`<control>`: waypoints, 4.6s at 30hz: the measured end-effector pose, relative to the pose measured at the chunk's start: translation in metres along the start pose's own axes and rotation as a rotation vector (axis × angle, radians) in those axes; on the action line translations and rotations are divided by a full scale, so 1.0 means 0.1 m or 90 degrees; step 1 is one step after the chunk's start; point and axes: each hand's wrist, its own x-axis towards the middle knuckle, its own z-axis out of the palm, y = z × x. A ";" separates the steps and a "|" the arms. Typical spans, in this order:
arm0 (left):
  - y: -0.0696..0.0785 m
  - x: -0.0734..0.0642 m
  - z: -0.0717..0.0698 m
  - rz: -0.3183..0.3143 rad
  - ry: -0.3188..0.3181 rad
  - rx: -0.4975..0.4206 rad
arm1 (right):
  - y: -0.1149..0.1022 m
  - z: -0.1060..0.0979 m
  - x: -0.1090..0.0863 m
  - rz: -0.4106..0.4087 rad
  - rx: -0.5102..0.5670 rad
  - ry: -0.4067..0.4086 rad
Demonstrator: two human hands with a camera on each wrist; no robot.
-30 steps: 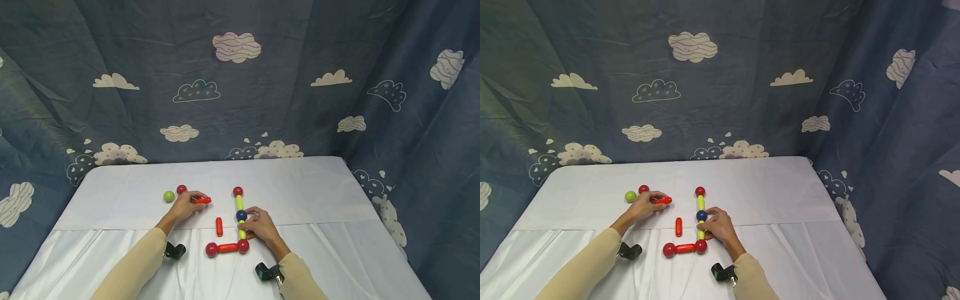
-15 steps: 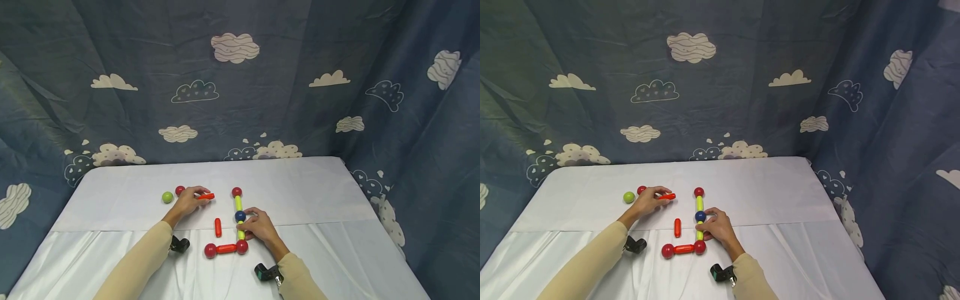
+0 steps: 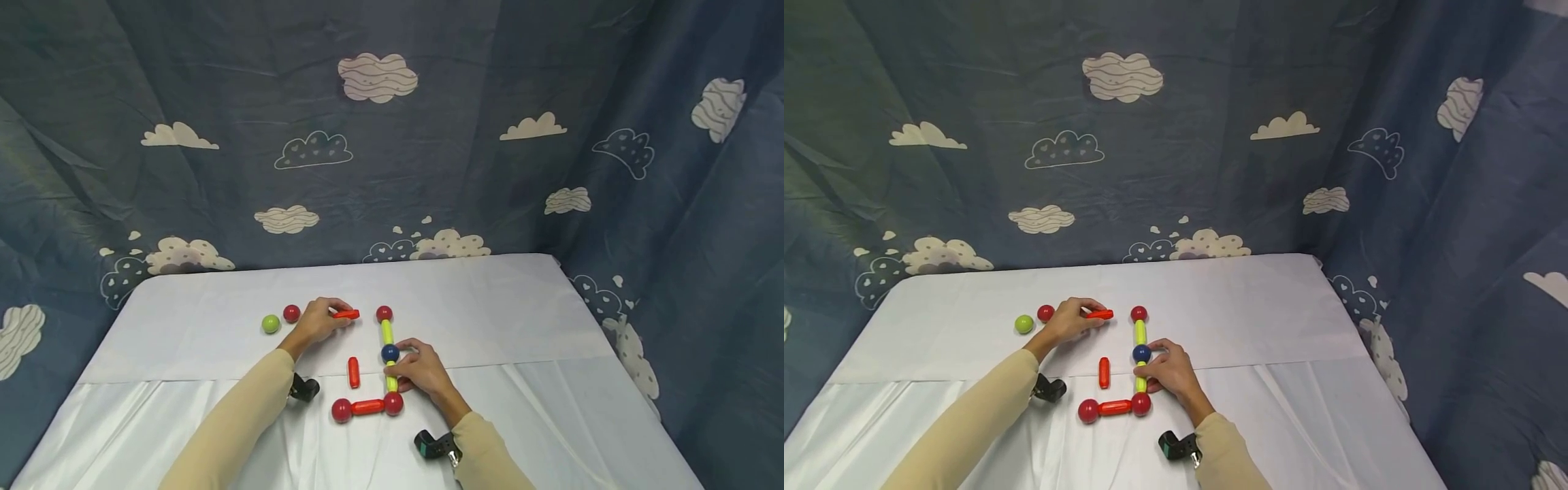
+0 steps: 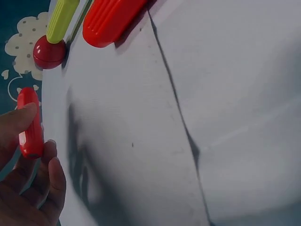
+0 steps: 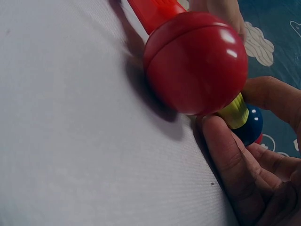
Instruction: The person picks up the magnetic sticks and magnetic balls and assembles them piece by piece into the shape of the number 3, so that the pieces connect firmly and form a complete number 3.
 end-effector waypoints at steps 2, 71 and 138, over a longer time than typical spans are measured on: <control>0.02 0.02 0.01 -0.007 -0.011 0.004 | 0.00 0.00 0.00 0.000 -0.002 -0.001; -0.33 -0.01 -0.84 -0.024 -0.012 0.175 | -0.02 0.03 0.01 0.014 -0.017 0.016; -0.13 0.05 -0.35 -0.023 -0.117 0.075 | 0.01 0.01 0.00 -0.001 0.000 0.007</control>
